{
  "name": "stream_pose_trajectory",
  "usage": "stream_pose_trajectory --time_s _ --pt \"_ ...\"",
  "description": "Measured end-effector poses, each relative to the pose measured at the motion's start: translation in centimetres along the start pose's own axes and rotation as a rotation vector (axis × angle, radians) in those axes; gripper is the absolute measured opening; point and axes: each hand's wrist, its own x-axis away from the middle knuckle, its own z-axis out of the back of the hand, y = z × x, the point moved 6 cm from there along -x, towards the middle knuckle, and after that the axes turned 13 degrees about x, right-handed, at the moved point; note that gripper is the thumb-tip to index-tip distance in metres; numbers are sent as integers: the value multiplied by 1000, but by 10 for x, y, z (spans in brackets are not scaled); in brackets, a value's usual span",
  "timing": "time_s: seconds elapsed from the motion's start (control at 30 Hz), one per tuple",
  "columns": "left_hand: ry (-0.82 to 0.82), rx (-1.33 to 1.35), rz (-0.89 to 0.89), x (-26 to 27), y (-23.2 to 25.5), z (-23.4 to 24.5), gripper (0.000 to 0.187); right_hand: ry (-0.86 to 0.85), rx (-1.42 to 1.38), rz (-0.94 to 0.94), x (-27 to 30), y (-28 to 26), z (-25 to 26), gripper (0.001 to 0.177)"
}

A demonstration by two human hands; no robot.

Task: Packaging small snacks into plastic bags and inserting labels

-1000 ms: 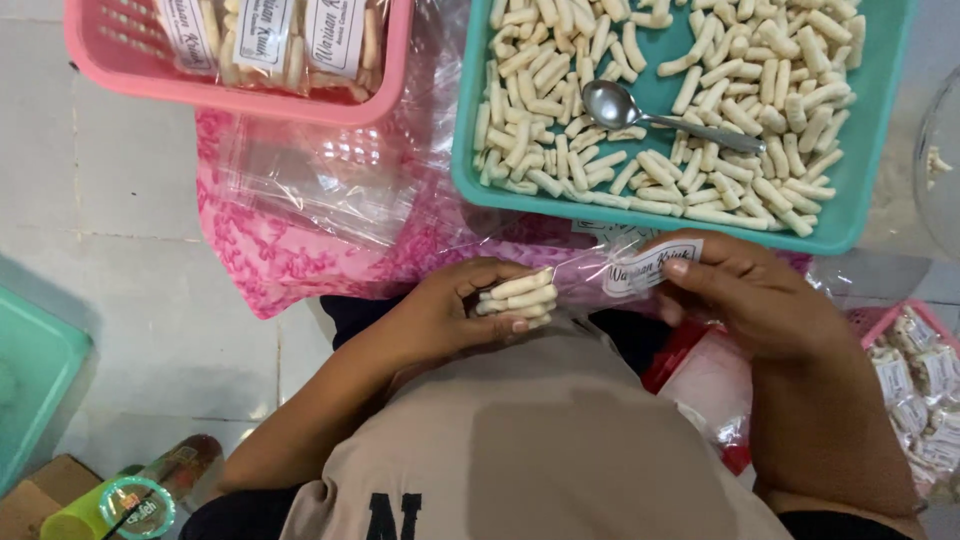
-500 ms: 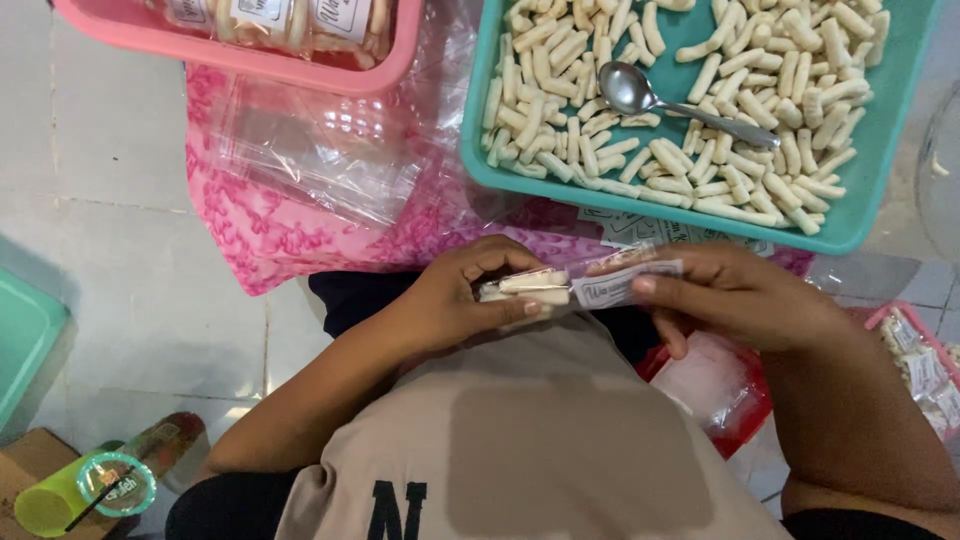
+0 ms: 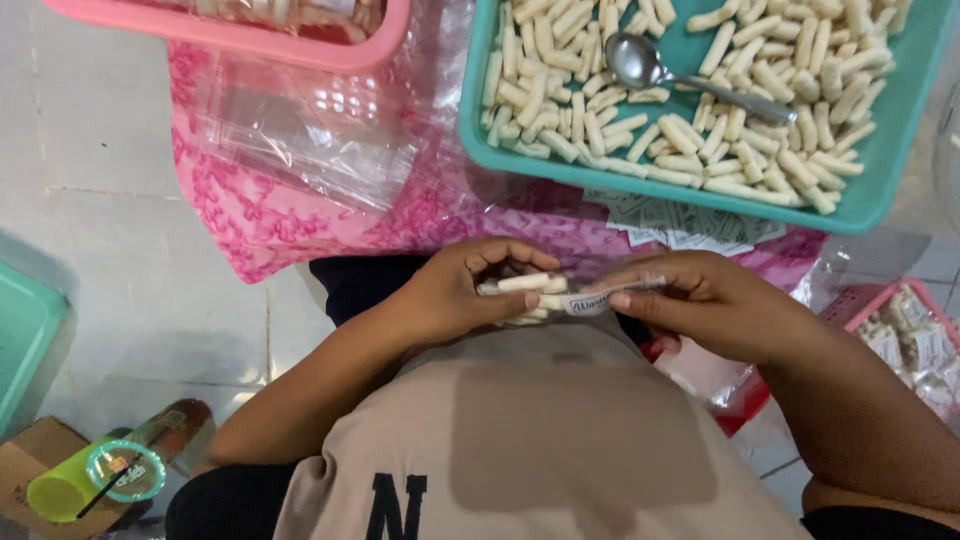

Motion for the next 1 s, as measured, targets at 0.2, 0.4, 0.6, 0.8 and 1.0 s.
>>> stream_pose_trajectory --time_s 0.2,0.4,0.6,0.8,1.0 --pt "44 58 6 4 -18 1 36 245 -160 -75 6 25 -17 33" --pt "57 78 -60 4 -17 2 38 301 -338 -88 9 83 -21 37" --pt "37 24 -40 7 -16 1 40 150 -528 -105 8 86 -31 48" --pt "45 -18 -59 10 -12 4 39 109 -575 -143 8 86 -31 26" --pt "62 18 -51 10 -21 10 38 21 -747 -194 4 83 -32 14"
